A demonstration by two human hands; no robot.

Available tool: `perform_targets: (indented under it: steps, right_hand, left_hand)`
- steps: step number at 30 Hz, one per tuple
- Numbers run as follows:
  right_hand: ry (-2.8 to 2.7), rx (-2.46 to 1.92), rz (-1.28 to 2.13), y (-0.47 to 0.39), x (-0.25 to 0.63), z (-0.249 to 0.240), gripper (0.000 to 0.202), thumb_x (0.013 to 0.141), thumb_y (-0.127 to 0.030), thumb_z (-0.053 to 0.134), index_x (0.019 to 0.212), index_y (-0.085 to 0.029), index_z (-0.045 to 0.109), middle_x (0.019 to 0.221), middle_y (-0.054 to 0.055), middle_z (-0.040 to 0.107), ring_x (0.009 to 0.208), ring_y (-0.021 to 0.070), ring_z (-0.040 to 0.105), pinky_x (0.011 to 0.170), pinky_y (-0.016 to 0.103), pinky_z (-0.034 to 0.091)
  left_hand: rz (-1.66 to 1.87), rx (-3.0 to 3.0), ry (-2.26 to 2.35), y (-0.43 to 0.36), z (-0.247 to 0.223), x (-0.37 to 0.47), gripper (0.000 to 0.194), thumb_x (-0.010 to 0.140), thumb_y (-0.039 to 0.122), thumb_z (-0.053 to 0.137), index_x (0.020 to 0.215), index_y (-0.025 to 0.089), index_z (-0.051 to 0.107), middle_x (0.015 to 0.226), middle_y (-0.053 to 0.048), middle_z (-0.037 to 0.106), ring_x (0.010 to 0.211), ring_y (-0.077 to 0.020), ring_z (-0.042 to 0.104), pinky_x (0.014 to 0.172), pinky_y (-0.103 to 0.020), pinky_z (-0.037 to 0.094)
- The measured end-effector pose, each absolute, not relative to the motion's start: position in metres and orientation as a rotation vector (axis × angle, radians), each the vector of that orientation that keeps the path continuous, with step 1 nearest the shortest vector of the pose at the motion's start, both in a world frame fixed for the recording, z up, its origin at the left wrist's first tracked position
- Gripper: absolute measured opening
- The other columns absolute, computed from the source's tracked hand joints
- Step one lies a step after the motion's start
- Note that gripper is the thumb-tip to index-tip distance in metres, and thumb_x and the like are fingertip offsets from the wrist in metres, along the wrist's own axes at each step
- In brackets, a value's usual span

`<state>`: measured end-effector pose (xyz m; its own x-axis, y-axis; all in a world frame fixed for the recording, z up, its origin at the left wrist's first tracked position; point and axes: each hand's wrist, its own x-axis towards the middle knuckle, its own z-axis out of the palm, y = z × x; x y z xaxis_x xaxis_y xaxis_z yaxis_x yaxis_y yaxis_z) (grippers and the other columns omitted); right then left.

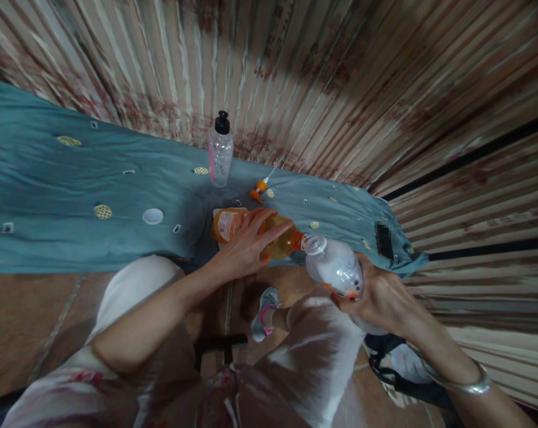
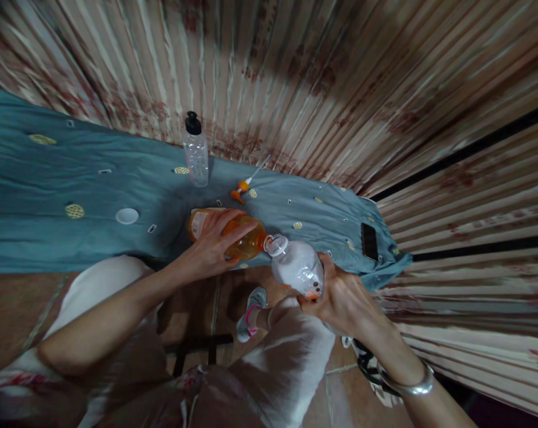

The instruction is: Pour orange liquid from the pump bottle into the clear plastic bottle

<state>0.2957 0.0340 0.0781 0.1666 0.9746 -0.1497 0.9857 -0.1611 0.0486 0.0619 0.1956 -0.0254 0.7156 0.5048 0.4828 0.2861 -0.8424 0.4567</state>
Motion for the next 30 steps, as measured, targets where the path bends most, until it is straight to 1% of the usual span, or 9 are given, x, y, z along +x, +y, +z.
perform_targets:
  steps: [8,17,22,26,30]
  right_hand:
    - [1.929,2.3,-0.132,0.0345,0.2948,0.078,0.061,0.072,-0.047,0.064,0.12,-0.014,0.049,0.072,0.006,0.071,0.064,0.0277,0.07,0.054,0.03,0.047]
    - [1.923,2.294,-0.162,0.0356,0.2922,0.0825,0.058,0.071,-0.044,0.063,0.119,-0.014,0.05,0.072,0.006,0.072,0.065,0.0278,0.07,0.054,0.03,0.048]
    - [1.904,2.299,-0.183,0.0361,0.2909,0.083,0.058,0.072,-0.046,0.063,0.119,-0.014,0.05,0.074,0.007,0.072,0.066,0.0293,0.071,0.056,0.031,0.048]
    - [1.91,2.301,-0.195,0.0356,0.2914,0.0827,0.058,0.072,-0.046,0.063,0.119,-0.014,0.05,0.072,0.006,0.071,0.067,0.0295,0.071,0.056,0.031,0.048]
    - [1.911,2.303,-0.182,0.0361,0.2911,0.0834,0.059,0.071,-0.046,0.064,0.118,-0.014,0.05,0.074,0.007,0.072,0.067,0.03,0.071,0.056,0.031,0.047]
  left_hand:
    - [0.876,2.561,0.615,0.1958,-0.0258,0.0626,0.081,0.07,0.016,0.073,0.143,0.026,0.04,0.142,-0.013,0.038,0.129,-0.036,0.037,0.109,-0.059,0.028]
    - [0.846,2.577,0.622,0.1954,-0.0254,0.0623,0.084,0.069,0.015,0.073,0.144,0.029,0.037,0.143,-0.012,0.038,0.13,-0.0358,0.037,0.109,-0.058,0.028]
    - [0.844,2.556,0.614,0.1953,-0.0247,0.0625,0.082,0.068,0.013,0.072,0.142,0.027,0.04,0.142,-0.013,0.038,0.13,-0.037,0.036,0.11,-0.06,0.026]
    - [0.862,2.558,0.603,0.1956,-0.027,0.063,0.085,0.067,0.011,0.072,0.144,0.027,0.038,0.142,-0.014,0.037,0.13,-0.037,0.036,0.11,-0.06,0.026]
    - [0.878,2.565,0.609,0.1957,-0.0288,0.0631,0.085,0.068,0.013,0.072,0.144,0.028,0.037,0.143,-0.013,0.037,0.13,-0.0361,0.037,0.11,-0.059,0.026]
